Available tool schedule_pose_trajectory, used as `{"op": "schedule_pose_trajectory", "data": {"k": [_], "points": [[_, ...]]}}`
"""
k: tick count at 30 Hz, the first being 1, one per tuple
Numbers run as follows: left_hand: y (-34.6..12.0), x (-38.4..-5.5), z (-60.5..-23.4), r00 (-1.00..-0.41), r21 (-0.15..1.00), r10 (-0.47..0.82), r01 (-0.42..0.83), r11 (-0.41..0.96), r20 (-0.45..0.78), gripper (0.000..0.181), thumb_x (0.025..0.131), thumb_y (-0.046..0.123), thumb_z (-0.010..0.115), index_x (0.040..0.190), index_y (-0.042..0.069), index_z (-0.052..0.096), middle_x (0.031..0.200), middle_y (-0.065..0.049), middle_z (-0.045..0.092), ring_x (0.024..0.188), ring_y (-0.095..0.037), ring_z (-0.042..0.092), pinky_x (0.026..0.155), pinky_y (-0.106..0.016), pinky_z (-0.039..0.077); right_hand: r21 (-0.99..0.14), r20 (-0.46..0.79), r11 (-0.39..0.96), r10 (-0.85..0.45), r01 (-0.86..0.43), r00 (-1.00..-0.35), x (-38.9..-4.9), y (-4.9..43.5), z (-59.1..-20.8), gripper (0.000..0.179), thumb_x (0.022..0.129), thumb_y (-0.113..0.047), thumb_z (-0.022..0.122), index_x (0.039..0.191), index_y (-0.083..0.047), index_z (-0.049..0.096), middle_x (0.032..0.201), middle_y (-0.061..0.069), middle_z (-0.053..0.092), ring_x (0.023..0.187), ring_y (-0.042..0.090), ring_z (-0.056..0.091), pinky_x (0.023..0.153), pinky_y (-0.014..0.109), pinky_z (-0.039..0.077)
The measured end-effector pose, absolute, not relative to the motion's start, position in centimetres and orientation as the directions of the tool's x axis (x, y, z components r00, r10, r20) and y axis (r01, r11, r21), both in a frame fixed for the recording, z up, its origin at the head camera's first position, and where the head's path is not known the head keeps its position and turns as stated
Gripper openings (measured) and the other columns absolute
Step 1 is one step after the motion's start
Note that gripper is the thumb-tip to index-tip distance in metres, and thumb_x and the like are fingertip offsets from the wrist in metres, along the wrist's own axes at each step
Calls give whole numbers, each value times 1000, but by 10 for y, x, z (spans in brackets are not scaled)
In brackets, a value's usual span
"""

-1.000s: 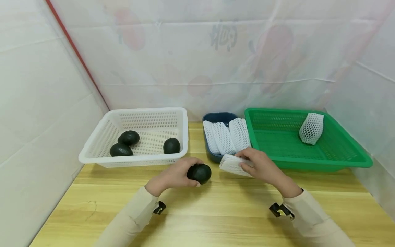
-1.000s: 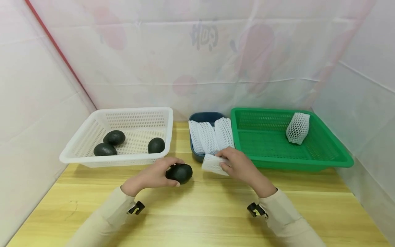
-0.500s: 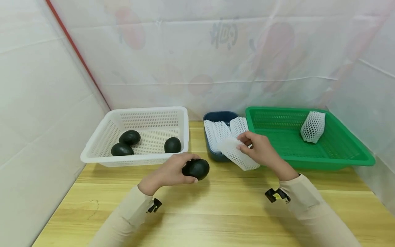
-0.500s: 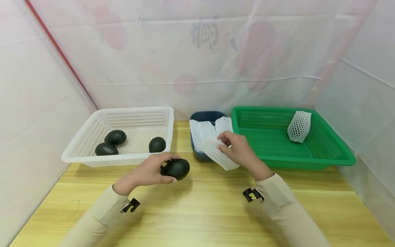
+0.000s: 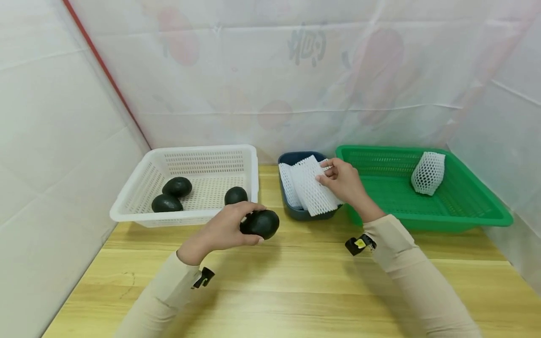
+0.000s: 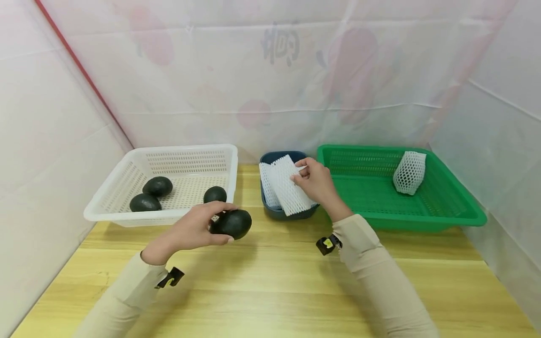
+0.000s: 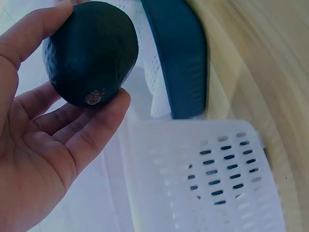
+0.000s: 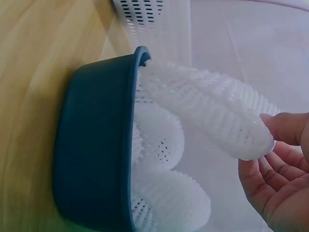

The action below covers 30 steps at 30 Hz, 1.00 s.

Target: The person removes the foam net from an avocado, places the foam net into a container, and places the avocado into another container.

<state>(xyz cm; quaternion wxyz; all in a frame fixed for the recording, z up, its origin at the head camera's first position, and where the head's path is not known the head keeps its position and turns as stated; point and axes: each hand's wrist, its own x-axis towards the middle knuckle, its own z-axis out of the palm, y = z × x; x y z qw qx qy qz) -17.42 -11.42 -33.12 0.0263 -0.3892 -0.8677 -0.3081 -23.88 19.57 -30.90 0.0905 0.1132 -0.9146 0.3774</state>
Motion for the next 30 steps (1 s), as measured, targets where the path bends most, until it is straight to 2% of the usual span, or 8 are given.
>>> {"op": "schedule_pose_trajectory", "data": {"k": [10,15,24,30], "points": [[-126,-174,-320,-720,538,629,669,513,295,62,71,28,81,124,8,56,116,-3,59,93,-16,55,76,-37,48,-716,177,687,7,-124,-984,-265,193,-317,41,89,-18,64,123,0,52,109,19,58,99,32,55,78,46,47],[-129,-174,-318,-723,546,628,663,512,288,62,71,28,81,124,8,56,116,-4,59,94,-17,56,76,-38,49,-709,182,697,30,-110,-983,-269,199,-323,45,88,-16,63,127,-1,47,116,20,52,104,32,53,82,47,46],[-132,-174,-316,-734,550,618,652,522,284,62,70,26,82,123,8,56,115,-5,59,93,-18,56,76,-42,49,-668,198,731,-9,-142,-980,-270,204,-323,40,89,-14,61,124,0,50,113,19,54,101,32,56,79,46,47],[-139,-175,-313,-742,554,597,648,522,306,61,72,27,81,124,8,57,118,-6,58,94,-18,57,74,-37,50,-564,119,806,-135,-179,-984,-262,205,-311,43,91,-19,60,128,0,48,123,23,51,107,37,51,82,51,44]]}}
